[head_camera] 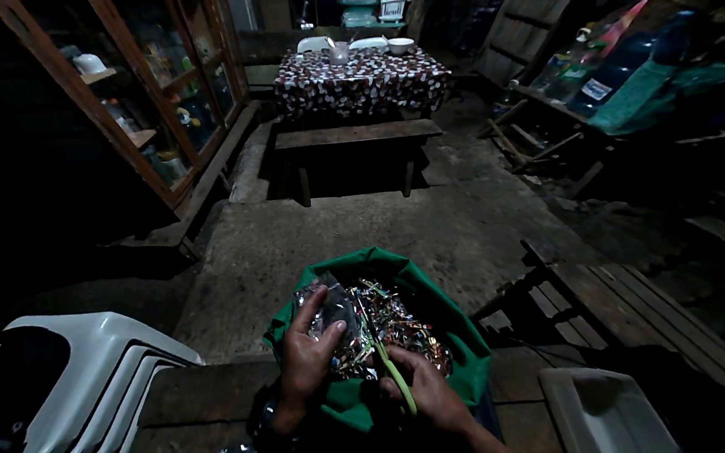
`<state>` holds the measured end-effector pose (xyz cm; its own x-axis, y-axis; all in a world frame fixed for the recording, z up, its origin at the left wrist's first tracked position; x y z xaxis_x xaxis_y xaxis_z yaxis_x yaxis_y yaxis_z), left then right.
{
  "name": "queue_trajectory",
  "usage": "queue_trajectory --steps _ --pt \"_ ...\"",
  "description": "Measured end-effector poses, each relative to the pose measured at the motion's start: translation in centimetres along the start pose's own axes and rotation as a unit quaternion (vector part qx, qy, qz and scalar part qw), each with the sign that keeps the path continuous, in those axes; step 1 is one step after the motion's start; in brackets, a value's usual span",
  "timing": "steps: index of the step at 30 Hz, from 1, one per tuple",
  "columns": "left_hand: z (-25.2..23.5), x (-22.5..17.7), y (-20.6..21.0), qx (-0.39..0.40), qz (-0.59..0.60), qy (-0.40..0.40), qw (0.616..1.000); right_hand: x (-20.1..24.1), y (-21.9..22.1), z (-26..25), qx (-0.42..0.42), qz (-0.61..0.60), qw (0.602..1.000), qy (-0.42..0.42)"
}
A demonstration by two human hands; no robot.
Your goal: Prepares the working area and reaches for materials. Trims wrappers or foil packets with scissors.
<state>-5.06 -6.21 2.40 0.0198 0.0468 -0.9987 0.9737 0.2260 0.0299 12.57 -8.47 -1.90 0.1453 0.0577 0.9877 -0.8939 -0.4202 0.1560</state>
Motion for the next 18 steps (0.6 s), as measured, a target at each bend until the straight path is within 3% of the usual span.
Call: queue_trajectory --steps 5,18 --pt "-0.2 -0.4 0.0 -0.043 0.017 -0.008 0.999 -0.1 0.7 0.4 0.024 -0.013 1.000 -0.006" --pt "0.0 -0.5 0.9 -0.010 0.041 0.033 0.999 0.6 0.8 -0.5 -0.010 -0.019 0.999 -0.035"
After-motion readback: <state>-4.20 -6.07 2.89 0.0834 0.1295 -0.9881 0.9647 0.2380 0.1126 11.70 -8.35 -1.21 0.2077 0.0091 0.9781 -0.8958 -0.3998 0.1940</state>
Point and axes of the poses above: each hand's wrist, its own z-axis away from the middle knuckle, its own y-axis out of the palm, x = y × z, the point moved 8 cm from there along -z, towards the middle knuckle, and after that the axes turned 10 degrees about -y, right-handed, at the moved point
